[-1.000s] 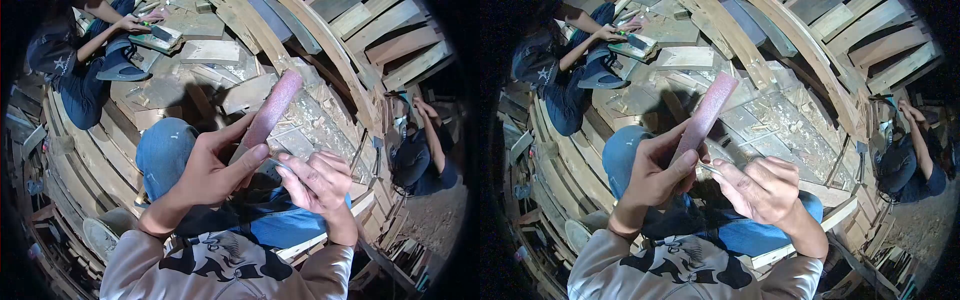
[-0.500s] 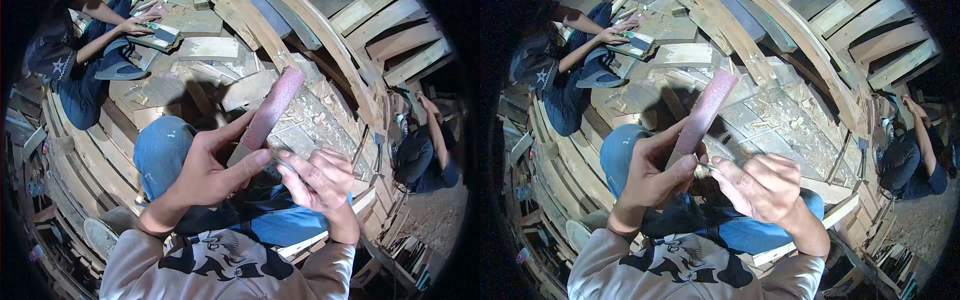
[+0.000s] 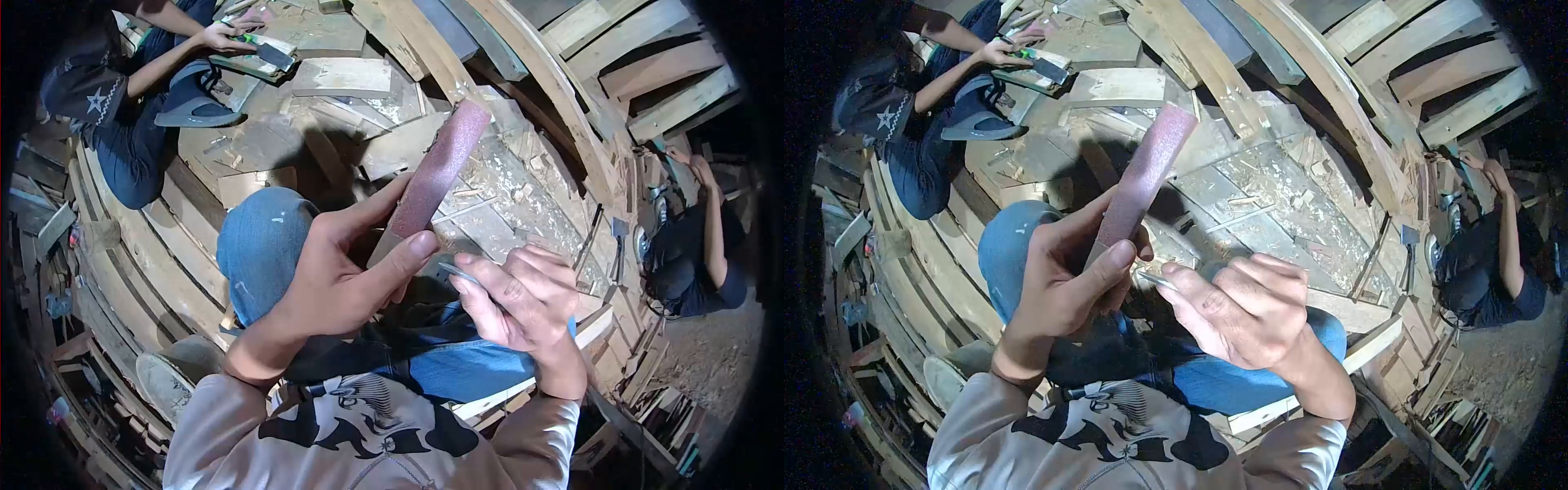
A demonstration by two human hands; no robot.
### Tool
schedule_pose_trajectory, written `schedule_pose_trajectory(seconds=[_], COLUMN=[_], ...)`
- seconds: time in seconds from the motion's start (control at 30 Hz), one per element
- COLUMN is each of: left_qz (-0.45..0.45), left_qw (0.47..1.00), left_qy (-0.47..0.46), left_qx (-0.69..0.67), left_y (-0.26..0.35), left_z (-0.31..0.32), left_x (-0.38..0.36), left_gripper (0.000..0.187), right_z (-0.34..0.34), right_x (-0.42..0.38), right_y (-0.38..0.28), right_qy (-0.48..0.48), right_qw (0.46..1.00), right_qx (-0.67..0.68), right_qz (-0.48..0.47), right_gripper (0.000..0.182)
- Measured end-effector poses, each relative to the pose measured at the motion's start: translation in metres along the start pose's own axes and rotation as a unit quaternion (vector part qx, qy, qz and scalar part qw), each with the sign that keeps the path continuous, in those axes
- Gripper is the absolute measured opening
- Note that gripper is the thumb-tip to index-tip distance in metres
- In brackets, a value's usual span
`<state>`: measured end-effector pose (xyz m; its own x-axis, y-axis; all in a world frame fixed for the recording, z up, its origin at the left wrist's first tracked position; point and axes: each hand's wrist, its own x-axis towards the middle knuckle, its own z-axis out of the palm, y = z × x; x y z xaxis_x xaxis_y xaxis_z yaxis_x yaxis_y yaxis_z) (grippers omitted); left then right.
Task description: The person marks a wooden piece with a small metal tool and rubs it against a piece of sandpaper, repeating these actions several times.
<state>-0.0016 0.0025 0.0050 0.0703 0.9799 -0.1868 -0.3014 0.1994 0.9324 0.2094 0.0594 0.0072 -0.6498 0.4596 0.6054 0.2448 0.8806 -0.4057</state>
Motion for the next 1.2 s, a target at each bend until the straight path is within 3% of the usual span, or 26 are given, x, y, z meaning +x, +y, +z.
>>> schedule_pose_trajectory(seconds=[0.47, 0.6, 1.2], left_qz=[-0.024, 0.009, -0.017], left_qw=[0.996, 0.994, 0.997], left_qy=[-0.051, -0.092, -0.073], left_qx=[-0.063, -0.054, 0.007], left_y=[0.0019, -0.0063, 0.0016], left_z=[0.0005, -0.004, -0.0016], left_x=[-0.0043, -0.003, -0.0018], left_gripper=[0.048, 0.046, 0.051], right_z=[0.0025, 0.0032, 0.0077], right_x=[0.0004, 0.0026, -0.0006], right_y=[0.0015, 0.0013, 0.0036], right_qy=[-0.014, -0.02, -0.012], right_qw=[1.0, 1.0, 0.998], right_qx=[0.005, 0.006, 0.03], right_qz=[0.017, 0.022, 0.048], right_gripper=[0.026, 0.025, 0.019])
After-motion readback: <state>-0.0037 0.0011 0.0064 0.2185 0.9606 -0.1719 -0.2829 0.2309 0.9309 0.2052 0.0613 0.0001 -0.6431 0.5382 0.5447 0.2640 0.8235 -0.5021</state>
